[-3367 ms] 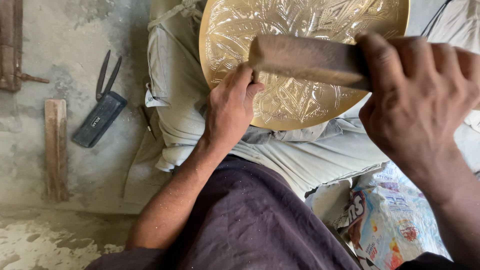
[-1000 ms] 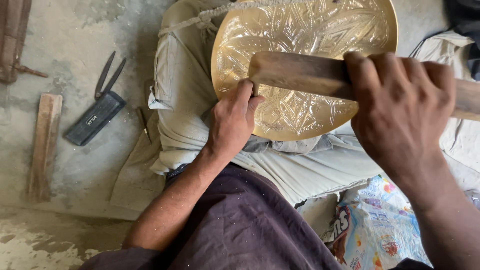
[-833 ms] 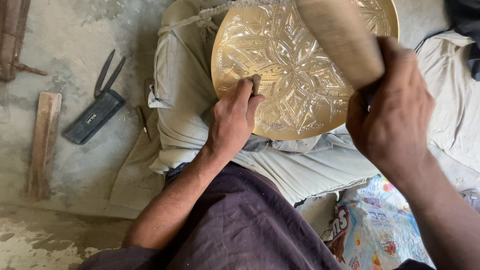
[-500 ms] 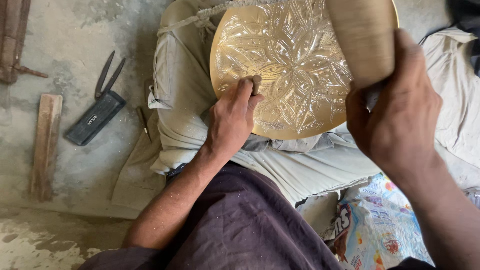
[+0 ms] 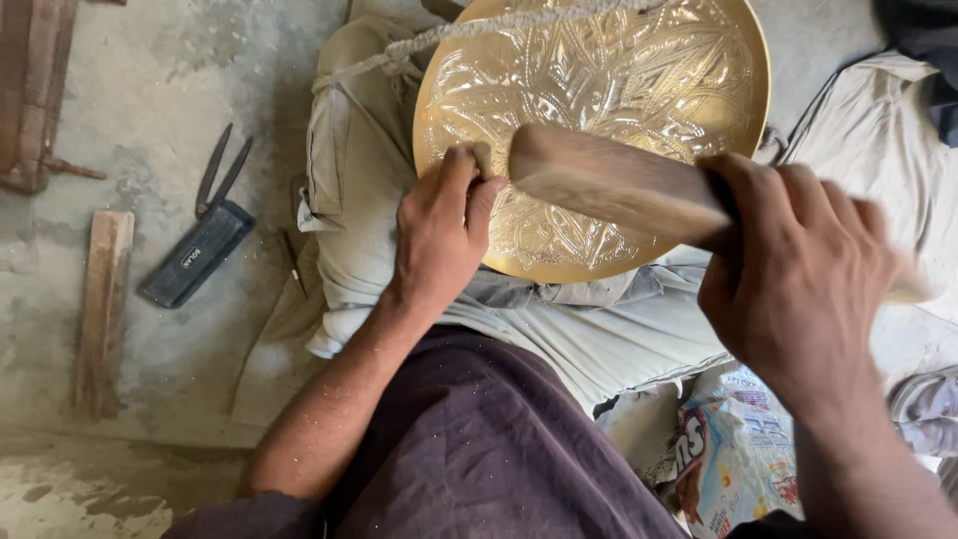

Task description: The person sits on the floor holding a steel punch against an ornate brass plate and strikes the punch with a wooden mallet to deepen the embossed floral pattern, repeatedly repositioning the punch across different parts of the design. At the end the person sets the tools aside and picks up a cup of tea.

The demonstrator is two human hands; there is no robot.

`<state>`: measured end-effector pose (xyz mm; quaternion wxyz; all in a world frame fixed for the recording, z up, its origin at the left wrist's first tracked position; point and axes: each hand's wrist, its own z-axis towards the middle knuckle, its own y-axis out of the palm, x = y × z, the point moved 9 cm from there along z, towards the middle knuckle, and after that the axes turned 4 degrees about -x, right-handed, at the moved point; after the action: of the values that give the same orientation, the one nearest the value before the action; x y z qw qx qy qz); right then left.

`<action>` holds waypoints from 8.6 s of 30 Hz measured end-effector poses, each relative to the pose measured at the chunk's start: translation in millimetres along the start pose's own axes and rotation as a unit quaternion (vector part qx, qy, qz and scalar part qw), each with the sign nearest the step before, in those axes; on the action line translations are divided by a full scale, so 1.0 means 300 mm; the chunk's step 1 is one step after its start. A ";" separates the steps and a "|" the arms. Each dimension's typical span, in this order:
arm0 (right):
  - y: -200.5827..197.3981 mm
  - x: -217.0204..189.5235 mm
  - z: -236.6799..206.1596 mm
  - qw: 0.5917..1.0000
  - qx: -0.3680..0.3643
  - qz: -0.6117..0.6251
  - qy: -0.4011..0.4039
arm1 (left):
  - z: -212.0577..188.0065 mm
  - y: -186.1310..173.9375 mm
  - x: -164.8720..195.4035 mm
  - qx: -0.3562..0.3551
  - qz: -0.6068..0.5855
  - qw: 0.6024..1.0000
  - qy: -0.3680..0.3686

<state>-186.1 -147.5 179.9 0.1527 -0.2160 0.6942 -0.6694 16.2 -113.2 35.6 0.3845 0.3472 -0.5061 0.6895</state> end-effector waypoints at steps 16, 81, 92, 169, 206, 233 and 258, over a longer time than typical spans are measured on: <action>0.298 0.145 -0.293 0.796 0.161 0.519 0.266 | 0.116 0.184 0.058 -0.304 0.006 0.944 0.126; -0.038 -0.132 0.113 0.982 0.034 -0.120 -0.142 | -0.097 0.101 -0.037 0.010 0.092 0.993 -0.077; 0.033 -0.093 0.111 0.984 0.055 -0.119 -0.122 | -0.093 0.120 -0.066 -0.025 0.093 0.991 -0.089; 0.171 0.084 0.071 0.998 -0.054 0.013 -0.020 | 0.009 0.132 -0.034 -0.159 0.069 0.984 -0.039; 0.143 0.068 0.019 0.996 -0.005 0.089 0.004 | 0.040 0.133 -0.017 -0.237 0.067 0.968 -0.046; 0.566 0.071 -0.558 0.801 0.149 0.374 0.444 | 0.107 -0.272 -0.191 -0.042 -0.168 0.972 -0.158; 0.507 0.058 -0.408 0.686 0.300 0.490 0.447 | 0.094 -0.294 -0.147 -0.096 0.015 0.982 -0.163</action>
<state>-276.9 -49.0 36.7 0.1878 0.5371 0.4492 -0.6889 117.1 -131.4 42.3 0.3178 0.4090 -0.6311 0.5774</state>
